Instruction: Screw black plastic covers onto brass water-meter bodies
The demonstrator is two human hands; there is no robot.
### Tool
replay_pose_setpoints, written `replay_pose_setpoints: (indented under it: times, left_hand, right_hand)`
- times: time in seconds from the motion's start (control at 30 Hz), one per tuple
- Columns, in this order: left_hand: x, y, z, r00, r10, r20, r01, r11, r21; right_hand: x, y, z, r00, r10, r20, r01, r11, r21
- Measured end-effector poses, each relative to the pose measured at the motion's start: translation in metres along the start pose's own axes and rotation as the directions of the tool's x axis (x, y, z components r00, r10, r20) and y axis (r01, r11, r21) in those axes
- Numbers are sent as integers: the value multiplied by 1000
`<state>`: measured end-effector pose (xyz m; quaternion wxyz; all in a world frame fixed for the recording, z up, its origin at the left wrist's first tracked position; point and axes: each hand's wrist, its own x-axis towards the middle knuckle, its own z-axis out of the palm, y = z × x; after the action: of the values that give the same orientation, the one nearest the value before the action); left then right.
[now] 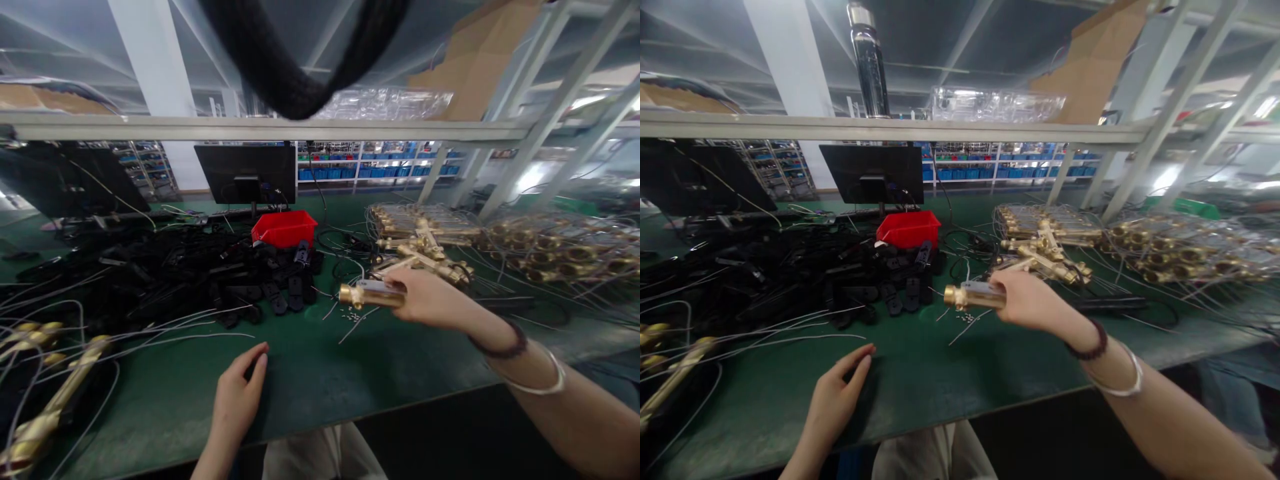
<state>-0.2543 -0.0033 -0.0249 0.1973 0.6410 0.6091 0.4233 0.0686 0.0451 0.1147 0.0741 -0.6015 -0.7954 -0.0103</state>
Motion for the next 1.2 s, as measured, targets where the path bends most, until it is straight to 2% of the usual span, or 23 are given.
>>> replay_pose_setpoints:
  times: [0.1,0.2,0.23,0.3,0.4,0.47,0.5,0.57,0.63,0.67,0.7,0.77,0.83,0.87,0.97,1.03,1.07,1.1,1.13,1.2]
  left_hand:
    - [-6,31,11,989,106,104,-89,984,-156]
    - [-12,61,16,945,246,214,-203,958,-205]
    - [-14,68,17,936,238,258,-200,966,-164]
    - [-16,75,17,926,151,345,-156,988,-15]
    - [-18,73,16,905,36,423,-121,977,177]
    - [-19,66,17,899,23,437,-137,963,232]
    - [-20,62,18,902,27,431,-149,956,253]
    - [-23,56,21,910,51,411,-184,939,291]
    - [-27,52,24,916,94,390,-229,920,317]
    - [-28,52,25,920,122,374,-253,911,326]
    - [-29,52,27,922,155,354,-278,902,330]
    - [-31,55,31,920,249,304,-346,880,326]
    - [-32,59,36,890,369,267,-441,844,305]
    - [-32,60,39,869,425,254,-487,822,293]
    - [-33,61,48,805,551,222,-593,759,269]
    - [-34,59,52,772,602,204,-636,727,260]
    - [-35,58,52,762,615,203,-648,720,250]
    - [-36,58,51,761,615,209,-649,724,232]
    - [-37,59,48,771,598,222,-636,743,208]
    - [-36,64,38,809,523,269,-568,813,129]
  right_hand:
    - [-34,-32,25,988,-107,-111,112,993,39]
    - [-46,-64,55,957,-268,-114,273,962,29]
    - [-46,-73,65,947,-305,-105,310,950,35]
    - [-43,-86,85,933,-346,-100,353,933,63]
    - [-41,-94,106,914,-362,-181,391,905,166]
    - [-43,-88,111,906,-318,-278,392,879,271]
    - [-45,-81,110,913,-251,-323,357,873,332]
    - [-50,-64,106,940,-19,-341,181,875,448]
    - [-53,-48,102,948,199,-250,-42,853,520]
    - [-54,-43,101,953,241,-184,-107,835,540]
    - [-53,-41,101,965,230,-126,-122,819,560]
    - [-47,-48,102,989,130,-73,-53,768,638]
    - [-38,-64,102,998,51,-25,-12,632,775]
    - [-33,-73,101,999,22,32,-38,524,851]
    - [-14,-93,92,978,-51,202,-199,67,978]
    - [-1,-93,82,979,9,206,-200,-200,959]
    - [6,-90,76,981,77,180,-152,-282,947]
    - [12,-84,71,978,153,141,-85,-323,943]
    - [19,-78,65,969,232,84,-5,-322,947]
    - [28,-63,55,928,367,-59,155,-238,959]
